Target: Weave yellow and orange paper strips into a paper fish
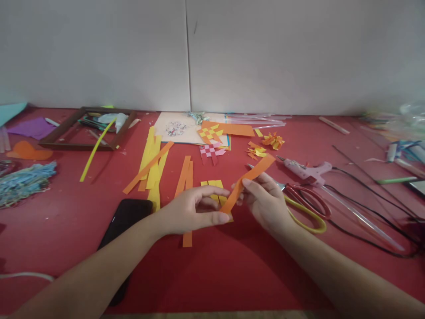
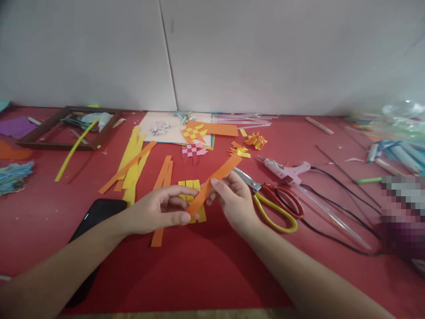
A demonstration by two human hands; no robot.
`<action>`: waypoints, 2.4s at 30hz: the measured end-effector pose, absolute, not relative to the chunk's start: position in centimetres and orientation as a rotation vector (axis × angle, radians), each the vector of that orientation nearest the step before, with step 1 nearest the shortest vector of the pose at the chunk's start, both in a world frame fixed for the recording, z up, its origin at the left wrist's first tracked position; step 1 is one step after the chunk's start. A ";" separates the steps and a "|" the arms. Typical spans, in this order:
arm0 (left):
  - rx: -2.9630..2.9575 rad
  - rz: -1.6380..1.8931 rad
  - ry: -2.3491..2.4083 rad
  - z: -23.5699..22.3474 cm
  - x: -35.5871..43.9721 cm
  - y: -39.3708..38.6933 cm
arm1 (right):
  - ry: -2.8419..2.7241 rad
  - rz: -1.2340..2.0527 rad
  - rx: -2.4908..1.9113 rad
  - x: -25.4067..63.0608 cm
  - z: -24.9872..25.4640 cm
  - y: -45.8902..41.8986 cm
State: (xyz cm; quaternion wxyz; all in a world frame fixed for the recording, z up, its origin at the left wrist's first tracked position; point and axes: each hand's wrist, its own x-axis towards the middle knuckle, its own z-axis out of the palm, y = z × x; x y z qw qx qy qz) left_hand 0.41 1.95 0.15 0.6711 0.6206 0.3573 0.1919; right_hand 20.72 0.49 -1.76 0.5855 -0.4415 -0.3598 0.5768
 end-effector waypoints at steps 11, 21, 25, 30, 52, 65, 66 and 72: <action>1.267 0.575 0.995 -0.7 0.8 2.8 | -1.251 0.823 -1.088 22.1 -2.2 0.1; 1.269 0.625 1.024 -0.2 0.9 2.9 | -1.927 0.394 -0.848 21.9 -2.2 -0.1; 1.285 0.659 1.010 -0.2 0.9 2.9 | -2.014 0.304 -0.816 22.0 -1.9 0.0; 1.232 0.642 0.942 -0.1 0.8 2.9 | -2.010 0.274 -0.857 21.9 -2.0 -0.1; 1.213 0.743 0.912 -0.3 0.9 2.7 | -1.890 0.259 -1.024 21.9 -2.2 0.0; 1.268 0.840 1.008 -0.4 0.7 3.0 | -1.341 0.915 -1.153 22.0 -2.8 0.9; 1.268 0.846 1.020 -0.4 0.7 3.0 | -1.346 0.900 -1.158 22.0 -2.9 1.0; 1.268 0.881 1.089 -0.2 0.8 3.1 | -1.339 0.866 -1.188 22.1 -3.0 1.2</action>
